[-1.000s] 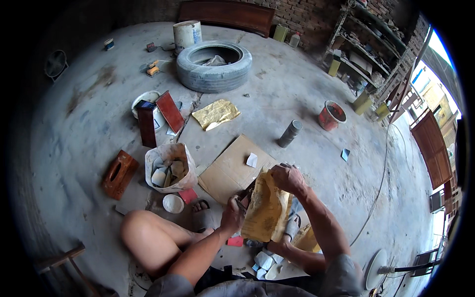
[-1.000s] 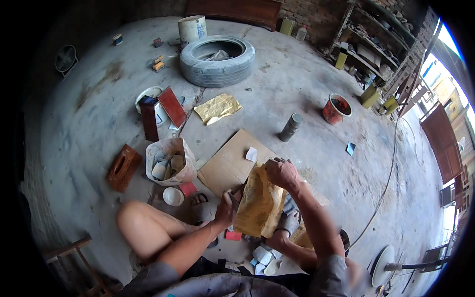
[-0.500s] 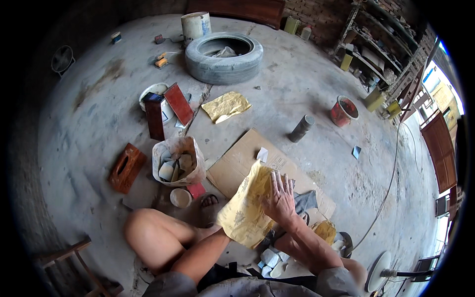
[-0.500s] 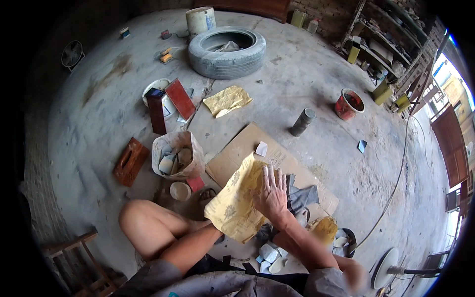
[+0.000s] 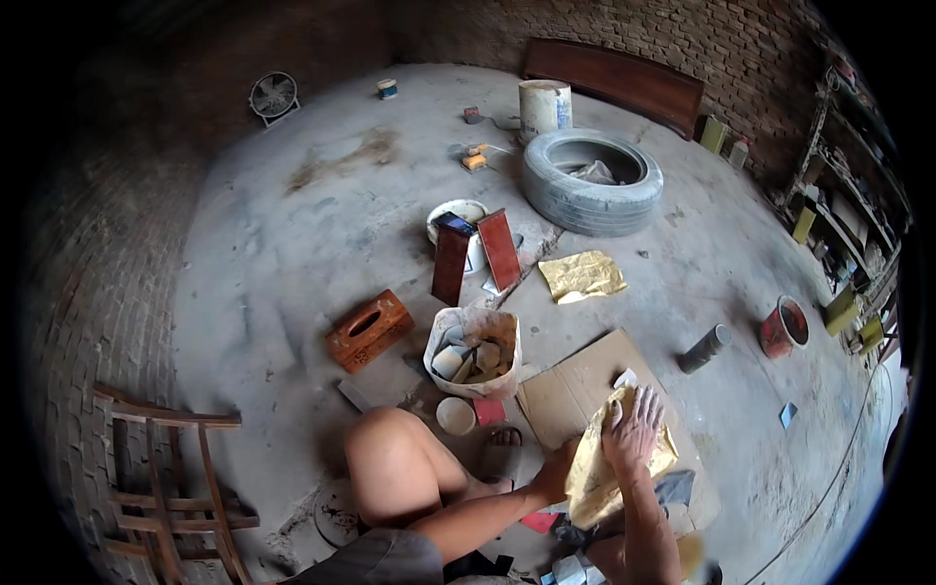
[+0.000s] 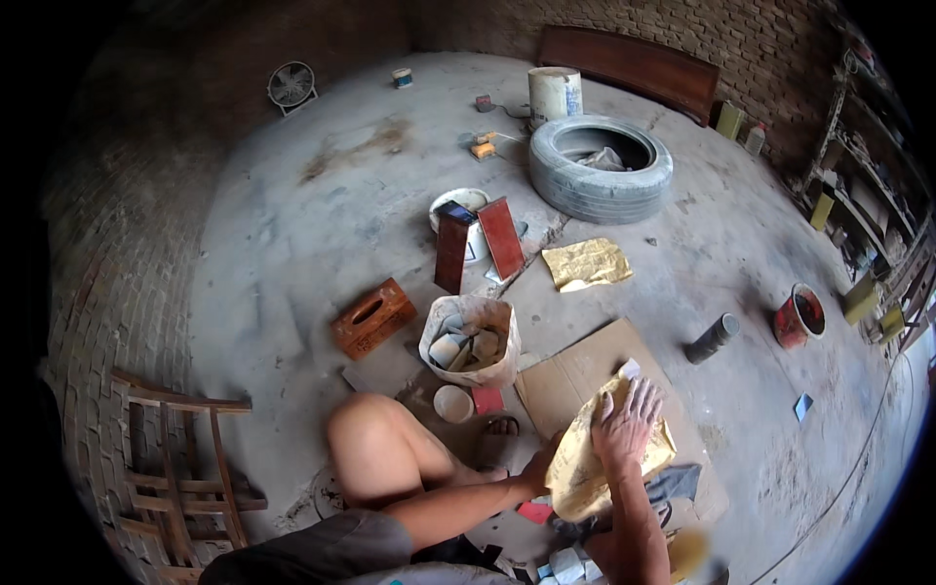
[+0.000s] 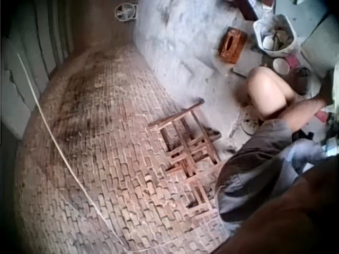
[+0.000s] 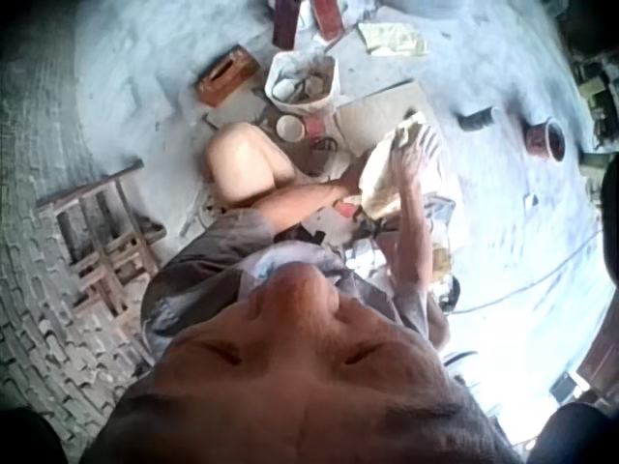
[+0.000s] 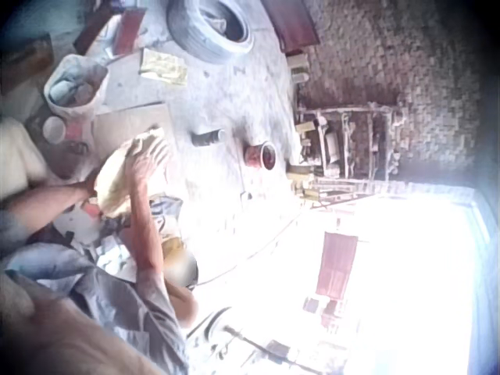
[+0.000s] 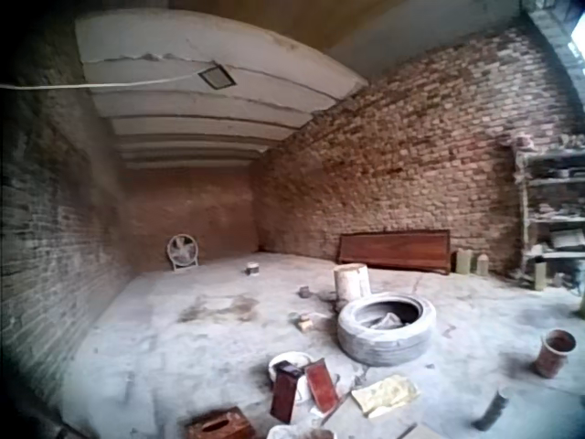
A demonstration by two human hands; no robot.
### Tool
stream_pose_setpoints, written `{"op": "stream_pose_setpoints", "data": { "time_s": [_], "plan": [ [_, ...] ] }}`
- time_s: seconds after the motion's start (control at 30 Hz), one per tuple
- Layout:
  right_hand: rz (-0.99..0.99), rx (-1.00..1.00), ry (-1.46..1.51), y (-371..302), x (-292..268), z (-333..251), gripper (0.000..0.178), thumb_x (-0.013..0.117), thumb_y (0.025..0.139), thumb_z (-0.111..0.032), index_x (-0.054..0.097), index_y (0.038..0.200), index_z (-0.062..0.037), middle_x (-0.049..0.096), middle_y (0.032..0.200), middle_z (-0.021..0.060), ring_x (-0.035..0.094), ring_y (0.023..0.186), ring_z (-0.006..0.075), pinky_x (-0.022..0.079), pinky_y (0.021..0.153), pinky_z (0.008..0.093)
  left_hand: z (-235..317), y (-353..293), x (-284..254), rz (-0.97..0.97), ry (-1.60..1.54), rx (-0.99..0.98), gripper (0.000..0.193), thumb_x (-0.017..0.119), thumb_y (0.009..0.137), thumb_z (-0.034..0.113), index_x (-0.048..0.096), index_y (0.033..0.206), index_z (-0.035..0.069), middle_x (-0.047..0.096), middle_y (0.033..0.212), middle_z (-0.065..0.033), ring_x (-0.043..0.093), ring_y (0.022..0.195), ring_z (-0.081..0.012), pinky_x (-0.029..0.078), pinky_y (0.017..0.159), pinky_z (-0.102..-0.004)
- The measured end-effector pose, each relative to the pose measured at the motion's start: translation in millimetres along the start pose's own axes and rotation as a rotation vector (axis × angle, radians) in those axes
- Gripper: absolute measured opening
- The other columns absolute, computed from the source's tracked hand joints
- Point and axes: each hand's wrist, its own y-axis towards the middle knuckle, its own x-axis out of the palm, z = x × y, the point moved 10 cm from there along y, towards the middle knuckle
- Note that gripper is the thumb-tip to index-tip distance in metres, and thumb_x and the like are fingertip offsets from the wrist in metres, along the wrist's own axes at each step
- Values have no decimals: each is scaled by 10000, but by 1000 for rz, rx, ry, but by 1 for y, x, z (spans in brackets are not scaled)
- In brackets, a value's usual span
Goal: The person sits on the floor and sands a small carved wooden block with sandpaper, then wipes it with a cloth. The person repeatedly flips the block and changes sandpaper sheets while continuing to sand and wipe the surfaces.
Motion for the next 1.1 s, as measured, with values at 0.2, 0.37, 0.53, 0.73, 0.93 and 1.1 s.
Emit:
{"op": "stream_pose_setpoints", "data": {
  "time_s": [0.2, 0.37, 0.53, 0.73, 0.93, 1.1],
  "plan": [
    [-91, -107, 114, 19, -4, 33, 677, 435, 1064, -389, 356, 1565, 60, 338, 1635, 286, 232, 1562, 429, 127, 1293, 539, -64, 13, 69, -24, -719, -107, 556, 561, 1038, 377, 468, 1500, 83, 568, 1430, -183, 539, 1343, -315, 431, 1135, -444],
    [-148, -464, 157, -38, -12, -79, 774, 383, 1049, -517, 347, 1579, 46, 301, 1647, 299, 179, 1575, 450, 67, 1300, 555, -202, 3, 106, 50, -1444, -239, 486, 394, 1122, 351, 456, 1529, 94, 557, 1478, -129, 538, 1346, -273, 402, 1180, -418],
    [-28, -407, 27, 19, -32, -3, 711, 370, 1067, -433, 326, 1581, 56, 320, 1617, 337, 197, 1543, 520, 72, 1277, 609, -61, 5, 68, -13, -273, -207, 493, 487, 1087, 346, 468, 1497, 74, 549, 1455, -122, 529, 1332, -260, 424, 1153, -401],
    [-181, -582, 99, -20, -31, -66, 720, 485, 1025, -395, 345, 1560, 65, 255, 1651, 320, 165, 1547, 533, 71, 1274, 619, 2, -3, 17, 40, 171, -214, 465, 536, 1068, 337, 509, 1448, 69, 564, 1424, -114, 541, 1307, -242, 449, 1123, -391],
    [-98, -532, -26, -5, -18, -37, 788, 530, 975, -388, 308, 1573, 74, 245, 1647, 332, 189, 1548, 510, 100, 1266, 636, -63, -16, 60, 2, 21, -198, 392, 571, 1059, 278, 558, 1397, 80, 599, 1373, -100, 583, 1235, -211, 478, 1080, -385],
    [-188, -601, 94, -22, -20, -47, 782, 550, 971, -446, 350, 1576, 8, 295, 1621, 324, 215, 1538, 508, 108, 1275, 614, -77, -13, 72, -46, 17, -175, 383, 544, 1075, 205, 512, 1435, 80, 574, 1400, -95, 582, 1227, -204, 484, 1070, -374]
  ]
}}
